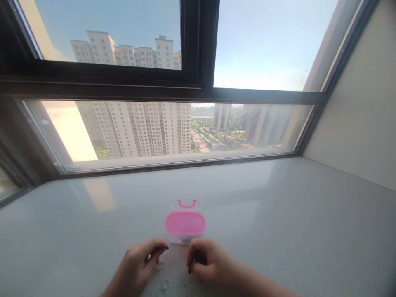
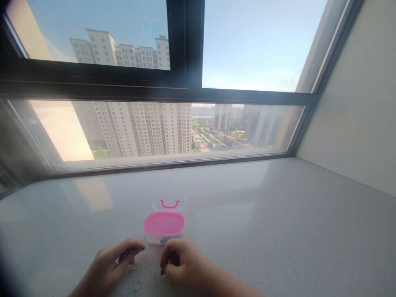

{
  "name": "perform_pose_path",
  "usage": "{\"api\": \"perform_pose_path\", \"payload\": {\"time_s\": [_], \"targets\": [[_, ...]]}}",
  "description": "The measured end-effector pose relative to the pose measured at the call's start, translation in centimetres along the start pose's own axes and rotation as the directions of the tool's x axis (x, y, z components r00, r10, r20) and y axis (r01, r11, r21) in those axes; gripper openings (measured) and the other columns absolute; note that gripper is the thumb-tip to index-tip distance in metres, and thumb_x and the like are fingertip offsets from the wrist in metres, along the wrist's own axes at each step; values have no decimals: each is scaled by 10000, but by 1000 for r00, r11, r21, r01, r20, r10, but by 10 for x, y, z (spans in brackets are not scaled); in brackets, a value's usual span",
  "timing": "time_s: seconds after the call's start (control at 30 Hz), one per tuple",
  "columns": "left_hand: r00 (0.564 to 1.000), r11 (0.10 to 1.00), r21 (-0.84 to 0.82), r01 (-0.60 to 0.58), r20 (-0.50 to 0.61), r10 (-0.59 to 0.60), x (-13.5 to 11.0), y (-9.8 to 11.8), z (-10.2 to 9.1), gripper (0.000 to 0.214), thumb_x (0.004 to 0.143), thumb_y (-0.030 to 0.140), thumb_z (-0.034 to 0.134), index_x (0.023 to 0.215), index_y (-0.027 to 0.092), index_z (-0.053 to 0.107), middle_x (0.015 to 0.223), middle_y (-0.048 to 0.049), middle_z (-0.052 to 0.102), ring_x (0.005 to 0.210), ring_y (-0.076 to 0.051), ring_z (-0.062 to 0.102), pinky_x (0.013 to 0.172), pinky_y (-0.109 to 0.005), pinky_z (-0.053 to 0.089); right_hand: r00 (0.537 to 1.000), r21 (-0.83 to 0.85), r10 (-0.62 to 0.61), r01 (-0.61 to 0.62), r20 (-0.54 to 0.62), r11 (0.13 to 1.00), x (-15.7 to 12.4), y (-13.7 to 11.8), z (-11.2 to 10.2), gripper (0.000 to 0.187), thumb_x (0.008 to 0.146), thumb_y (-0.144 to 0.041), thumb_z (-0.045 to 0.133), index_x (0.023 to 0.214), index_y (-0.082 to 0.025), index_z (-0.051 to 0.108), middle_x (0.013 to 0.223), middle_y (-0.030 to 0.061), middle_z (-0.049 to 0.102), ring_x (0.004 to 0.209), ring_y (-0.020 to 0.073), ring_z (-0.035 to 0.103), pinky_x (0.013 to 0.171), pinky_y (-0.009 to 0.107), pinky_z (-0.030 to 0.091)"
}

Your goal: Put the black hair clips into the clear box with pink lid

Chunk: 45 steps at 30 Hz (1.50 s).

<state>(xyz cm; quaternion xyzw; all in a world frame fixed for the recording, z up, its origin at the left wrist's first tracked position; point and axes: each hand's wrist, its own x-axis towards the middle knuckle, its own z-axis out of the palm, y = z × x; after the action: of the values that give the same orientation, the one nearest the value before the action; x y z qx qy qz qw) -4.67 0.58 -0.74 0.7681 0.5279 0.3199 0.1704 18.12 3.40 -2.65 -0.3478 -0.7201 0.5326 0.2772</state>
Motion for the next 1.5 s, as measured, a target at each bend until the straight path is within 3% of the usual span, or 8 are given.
{"api": "perform_pose_path", "payload": {"time_s": [0.17, 0.33, 0.63, 0.77, 1.0, 1.2, 1.3, 1.5], "targets": [[997, 998, 23, 55, -62, -54, 2, -4, 0, 189, 850, 284, 491, 806, 206, 658, 622, 11, 663, 561, -129, 601, 549, -171, 461, 999, 104, 36, -37, 14, 994, 0, 2, 0, 275, 573, -22, 419, 742, -138, 602, 598, -26, 542, 474, 54, 420, 440, 148, 278], [993, 997, 44, 60, -102, -56, 4, 2, -1, 182, 838, 306, 511, 772, 206, 649, 661, 7, 664, 565, -135, 566, 552, -188, 459, 1000, 104, 10, -10, 2, 995, -1, 3, 0, 251, 577, -27, 445, 736, -133, 608, 606, -12, 567, 499, 60, 448, 451, 147, 297], [996, 996, -31, 82, -39, -83, 5, -2, 1, 223, 841, 333, 524, 895, 202, 695, 677, 8, 702, 597, -139, 625, 588, -191, 481, 999, 178, 42, -39, -11, 983, 1, -3, -1, 257, 589, -54, 482, 801, -131, 606, 653, -4, 593, 475, 60, 470, 456, 156, 370], [997, 995, -52, 79, 3, -79, 6, 1, -1, 234, 847, 316, 504, 864, 193, 703, 663, 5, 701, 608, -145, 643, 597, -194, 488, 999, 174, 46, -45, -6, 984, 1, -4, -2, 199, 579, -44, 489, 732, -126, 586, 654, 7, 606, 489, 70, 492, 463, 163, 371], [1000, 1000, 12, 27, -9, -26, 5, 6, -3, 203, 824, 278, 523, 806, 188, 705, 656, 12, 699, 597, -144, 620, 582, -198, 463, 998, 192, 63, -60, -7, 979, 2, -6, -3, 172, 585, -33, 501, 705, -130, 577, 642, -1, 606, 470, 69, 493, 458, 164, 375], [999, 999, -30, -31, -37, 30, 9, 2, -3, 155, 802, 236, 559, 795, 193, 707, 799, -27, 734, 722, -170, 639, 651, -232, 472, 999, 222, 32, -22, -44, 975, 5, -7, -4, 150, 582, -62, 520, 703, -133, 573, 646, 6, 607, 487, 77, 495, 448, 166, 389], [996, 995, -68, -75, -57, 71, 11, 1, -2, 138, 784, 208, 572, 748, 185, 703, 764, -38, 698, 724, -172, 616, 649, -240, 461, 998, 233, 23, -10, -57, 973, 4, -6, -5, 136, 580, -89, 534, 700, -135, 577, 643, 10, 606, 493, 83, 501, 453, 177, 413], [1000, 989, -150, -3, -28, -1, 11, 4, -2, 145, 760, 252, 605, 725, 181, 726, 699, -39, 678, 674, -175, 596, 634, -250, 449, 998, 217, 32, -19, -57, 976, 4, -5, -8, 120, 605, -136, 570, 724, -137, 575, 636, 9, 604, 457, 88, 527, 398, 163, 363]]}}
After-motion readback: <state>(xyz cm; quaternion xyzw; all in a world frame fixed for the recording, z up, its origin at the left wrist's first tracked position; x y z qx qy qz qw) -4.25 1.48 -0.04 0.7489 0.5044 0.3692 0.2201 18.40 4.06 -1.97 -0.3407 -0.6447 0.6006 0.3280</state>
